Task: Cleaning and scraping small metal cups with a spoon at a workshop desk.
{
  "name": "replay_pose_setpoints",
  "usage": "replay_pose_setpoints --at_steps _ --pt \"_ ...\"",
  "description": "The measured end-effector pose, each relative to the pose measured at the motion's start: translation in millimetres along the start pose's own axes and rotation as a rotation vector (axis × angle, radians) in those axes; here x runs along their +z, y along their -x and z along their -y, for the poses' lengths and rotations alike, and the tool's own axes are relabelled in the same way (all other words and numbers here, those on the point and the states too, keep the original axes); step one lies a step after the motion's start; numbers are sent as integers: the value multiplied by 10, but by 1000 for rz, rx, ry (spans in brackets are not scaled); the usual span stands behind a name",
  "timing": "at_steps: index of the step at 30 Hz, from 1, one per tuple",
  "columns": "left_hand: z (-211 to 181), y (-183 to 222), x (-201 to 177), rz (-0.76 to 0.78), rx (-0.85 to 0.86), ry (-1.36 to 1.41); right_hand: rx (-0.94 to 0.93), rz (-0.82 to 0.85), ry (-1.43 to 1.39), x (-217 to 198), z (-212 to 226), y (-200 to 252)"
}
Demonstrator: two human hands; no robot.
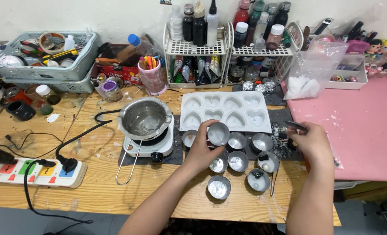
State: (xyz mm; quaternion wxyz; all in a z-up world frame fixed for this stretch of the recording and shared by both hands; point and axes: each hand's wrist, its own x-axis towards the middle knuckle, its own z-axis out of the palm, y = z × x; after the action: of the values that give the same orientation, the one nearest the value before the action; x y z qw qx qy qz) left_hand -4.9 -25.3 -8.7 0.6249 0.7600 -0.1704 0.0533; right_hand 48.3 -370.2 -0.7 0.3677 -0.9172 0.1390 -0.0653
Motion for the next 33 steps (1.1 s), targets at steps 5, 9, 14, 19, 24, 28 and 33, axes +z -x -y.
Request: replay_pose_setpoints --at_steps 5,9,14,19,24,28,33 --pt "7 -6 -6 0 -109 45 62 -18 224 1 -179 -66" --pt "67 -7 5 -10 -79 51 106 -39 246 -33 -20 17" --pt "83 1 -5 0 -6 113 -10 -20 68 137 67 6" --pt "76 9 5 20 19 106 -268 117 -247 377 222 97" --pt "270 -21 31 -77 66 173 -255 259 -323 542 379 218" --pt "162 -30 -2 -89 5 190 -286 280 -331 572 554 367" --pt "215 -31 -21 -83 -22 213 -348 367 -375 552 769 562"
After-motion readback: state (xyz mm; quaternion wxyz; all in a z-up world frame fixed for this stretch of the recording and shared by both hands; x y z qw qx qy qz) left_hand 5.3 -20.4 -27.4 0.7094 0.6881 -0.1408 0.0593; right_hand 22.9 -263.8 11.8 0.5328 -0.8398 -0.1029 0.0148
